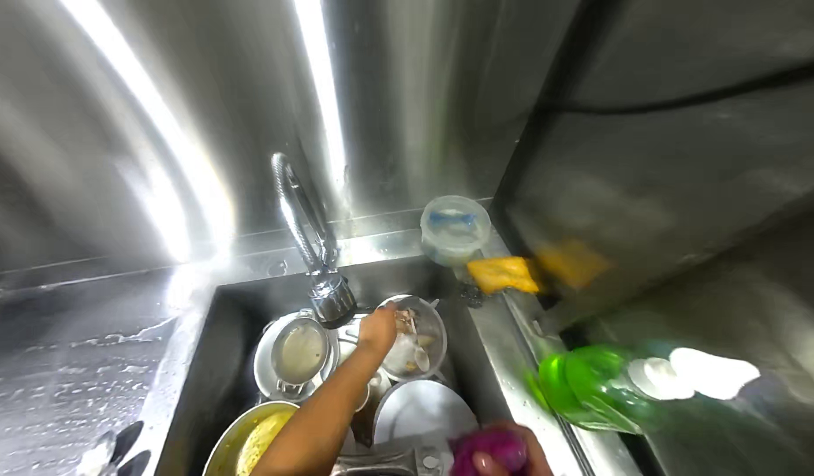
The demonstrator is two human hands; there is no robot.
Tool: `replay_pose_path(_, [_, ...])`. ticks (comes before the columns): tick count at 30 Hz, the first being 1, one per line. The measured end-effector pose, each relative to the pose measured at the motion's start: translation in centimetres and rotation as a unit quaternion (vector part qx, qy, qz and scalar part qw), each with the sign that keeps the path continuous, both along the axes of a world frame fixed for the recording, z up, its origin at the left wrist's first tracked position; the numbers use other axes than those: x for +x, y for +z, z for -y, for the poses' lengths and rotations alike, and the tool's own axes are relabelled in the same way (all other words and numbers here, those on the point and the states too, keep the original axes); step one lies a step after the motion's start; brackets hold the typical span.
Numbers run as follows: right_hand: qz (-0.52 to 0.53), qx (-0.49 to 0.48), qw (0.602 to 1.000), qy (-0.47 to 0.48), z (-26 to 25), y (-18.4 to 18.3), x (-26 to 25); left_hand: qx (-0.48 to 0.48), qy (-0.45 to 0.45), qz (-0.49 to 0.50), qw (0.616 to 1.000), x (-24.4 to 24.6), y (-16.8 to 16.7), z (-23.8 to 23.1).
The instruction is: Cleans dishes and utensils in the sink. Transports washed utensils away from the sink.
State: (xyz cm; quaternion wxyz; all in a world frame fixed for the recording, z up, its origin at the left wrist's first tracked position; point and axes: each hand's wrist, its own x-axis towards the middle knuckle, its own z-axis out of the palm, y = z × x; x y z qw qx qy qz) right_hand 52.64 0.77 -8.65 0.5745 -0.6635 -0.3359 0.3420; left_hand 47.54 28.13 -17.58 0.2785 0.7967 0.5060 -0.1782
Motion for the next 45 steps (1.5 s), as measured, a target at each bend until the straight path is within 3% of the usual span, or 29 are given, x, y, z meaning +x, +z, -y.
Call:
replay_pose_path(2, [0.044,0.079,0.995,-0.050,-2.6,0.1,-0.6,-0.075,0.027,0.106,0.991,-2.3,3.2,1.8])
replay_pose_path(5, [0.208,0.119,0.969,-0.063,-8.2,-1.7,-1.5,-0.154,0.023,0.258,0.954,-5.8,9.2,7.7])
replay_pose_path(7, [0.306,0.106,0.945,-0.044,-11.6,-2.9,-1.6,-0.138,0.056,0.287,0.946,-7.7,12.2,11.1])
replay_pose_path(11, [0.303,0.022,0.952,-0.026,-14.9,-0.5,-1.9,-0.063,0.076,0.271,0.958,-11.4,13.4,12.9])
replay_pose_path(12, [0.258,0.012,0.964,-0.056,-15.5,0.1,-1.5,-0.058,0.075,0.266,0.959,-12.1,13.6,13.2])
replay_pose_path(14, [0.051,0.058,0.990,-0.118,-16.0,0.3,-0.5,-0.050,0.077,0.277,0.957,-13.3,14.1,13.8])
replay_pose_path(16, [-0.235,0.127,0.954,-0.133,-15.3,0.7,-1.4,-0.050,0.096,0.297,0.949,-14.1,14.4,13.4])
replay_pose_path(18, [-0.322,0.125,0.931,-0.119,-13.8,1.0,-5.6,-0.054,0.114,0.305,0.944,-14.3,14.0,13.0])
replay_pose_path(21, [-0.239,0.077,0.964,-0.089,-12.3,1.4,-11.3,-0.039,0.128,0.287,0.949,-14.4,14.1,13.5])
replay_pose_path(24, [-0.031,0.008,0.998,-0.045,-13.2,0.8,-9.8,-0.060,0.129,0.249,0.958,-15.7,14.2,14.4])
replay_pose_path(27, [0.152,-0.037,0.986,-0.050,-14.1,1.0,-8.9,-0.074,0.134,0.200,0.968,-17.3,14.3,14.9])
replay_pose_path(31, [0.125,-0.005,0.987,-0.103,-14.5,-0.8,-4.1,-0.036,0.207,0.133,0.969,-23.2,16.0,16.0])
replay_pose_path(36, [0.045,-0.032,0.998,-0.013,-12.0,-1.6,-2.7,0.152,0.409,0.002,0.900,-36.3,16.5,16.2])
replay_pose_path(40, [0.016,-0.076,0.997,0.023,-11.3,-2.5,-3.3,0.182,0.443,-0.116,0.870,-41.3,15.8,15.4])
replay_pose_path(42, [0.036,-0.097,0.994,0.043,-12.0,-3.3,-3.3,0.228,0.430,-0.093,0.869,-41.6,14.8,15.0])
replay_pose_path(45, [0.158,-0.163,0.969,0.094,-15.7,-4.7,-3.5,0.336,0.360,0.023,0.870,-38.6,14.7,14.7])
